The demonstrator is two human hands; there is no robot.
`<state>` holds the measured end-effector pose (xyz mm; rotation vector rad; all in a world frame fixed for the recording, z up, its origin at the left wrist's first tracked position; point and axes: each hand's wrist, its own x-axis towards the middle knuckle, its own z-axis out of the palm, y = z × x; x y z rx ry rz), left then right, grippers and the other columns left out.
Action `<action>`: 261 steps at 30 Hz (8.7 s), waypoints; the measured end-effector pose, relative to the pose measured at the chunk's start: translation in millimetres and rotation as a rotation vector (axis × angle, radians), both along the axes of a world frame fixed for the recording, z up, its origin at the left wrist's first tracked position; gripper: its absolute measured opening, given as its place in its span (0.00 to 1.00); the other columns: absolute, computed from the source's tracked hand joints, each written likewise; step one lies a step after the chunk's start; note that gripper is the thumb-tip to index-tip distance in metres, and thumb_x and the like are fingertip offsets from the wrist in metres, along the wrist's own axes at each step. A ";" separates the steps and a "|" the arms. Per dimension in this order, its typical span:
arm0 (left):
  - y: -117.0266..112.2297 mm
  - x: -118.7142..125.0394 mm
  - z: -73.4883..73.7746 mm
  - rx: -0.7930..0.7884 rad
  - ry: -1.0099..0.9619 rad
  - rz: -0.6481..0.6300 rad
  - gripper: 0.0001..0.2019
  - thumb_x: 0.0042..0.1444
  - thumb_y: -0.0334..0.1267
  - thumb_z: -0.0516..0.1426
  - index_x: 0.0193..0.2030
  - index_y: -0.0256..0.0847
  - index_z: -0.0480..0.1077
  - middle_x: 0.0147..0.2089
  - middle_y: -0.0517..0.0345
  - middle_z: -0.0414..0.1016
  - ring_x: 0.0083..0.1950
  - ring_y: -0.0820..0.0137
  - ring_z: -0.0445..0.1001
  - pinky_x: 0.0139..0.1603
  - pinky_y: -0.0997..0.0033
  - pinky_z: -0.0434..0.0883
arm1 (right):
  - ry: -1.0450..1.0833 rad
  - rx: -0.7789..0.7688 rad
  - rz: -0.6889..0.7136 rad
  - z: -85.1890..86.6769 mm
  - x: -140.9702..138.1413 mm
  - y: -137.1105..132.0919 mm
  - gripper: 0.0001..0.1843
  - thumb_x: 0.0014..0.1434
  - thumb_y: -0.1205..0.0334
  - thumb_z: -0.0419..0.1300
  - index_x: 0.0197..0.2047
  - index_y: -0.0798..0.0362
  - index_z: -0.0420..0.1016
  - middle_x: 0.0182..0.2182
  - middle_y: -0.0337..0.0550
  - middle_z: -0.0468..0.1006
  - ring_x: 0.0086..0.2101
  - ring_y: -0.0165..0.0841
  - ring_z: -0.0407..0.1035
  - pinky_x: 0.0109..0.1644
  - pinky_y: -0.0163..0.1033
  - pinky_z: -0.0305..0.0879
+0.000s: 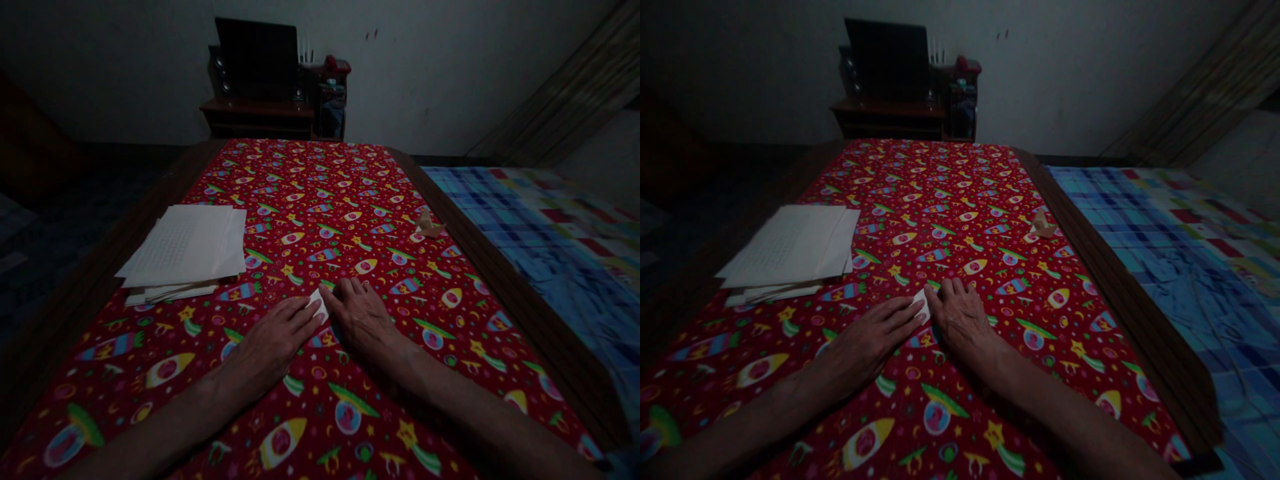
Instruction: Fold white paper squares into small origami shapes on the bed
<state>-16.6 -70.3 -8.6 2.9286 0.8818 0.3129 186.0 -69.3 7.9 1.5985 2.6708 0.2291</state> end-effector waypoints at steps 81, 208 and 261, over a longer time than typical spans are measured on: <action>26.8 27.2 39.4 -0.331 -0.608 0.168 0.04 0.51 0.30 0.56 0.27 0.38 0.70 0.28 0.60 0.72 0.29 0.75 0.70 0.30 0.78 0.65 | 0.947 -0.036 0.141 -2.5 9.2 -6.2 0.05 0.58 0.66 0.54 0.31 0.54 0.69 0.26 0.40 0.73 0.25 0.27 0.66 0.30 0.31 0.61; 20.5 29.6 19.3 -0.404 -0.586 0.334 0.03 0.51 0.30 0.53 0.28 0.38 0.66 0.24 0.64 0.67 0.24 0.76 0.66 0.24 0.79 0.63 | 0.587 -0.022 0.037 -6.0 12.0 -25.1 0.08 0.60 0.56 0.56 0.36 0.52 0.66 0.32 0.44 0.71 0.30 0.33 0.64 0.30 0.36 0.57; 30.7 23.3 22.2 -0.570 -0.629 0.280 0.08 0.55 0.37 0.55 0.29 0.38 0.72 0.28 0.61 0.72 0.30 0.74 0.70 0.32 0.78 0.64 | 1.306 -0.477 -0.040 -9.5 9.1 3.0 0.11 0.59 0.56 0.56 0.31 0.54 0.75 0.29 0.40 0.75 0.31 0.29 0.68 0.34 0.32 0.63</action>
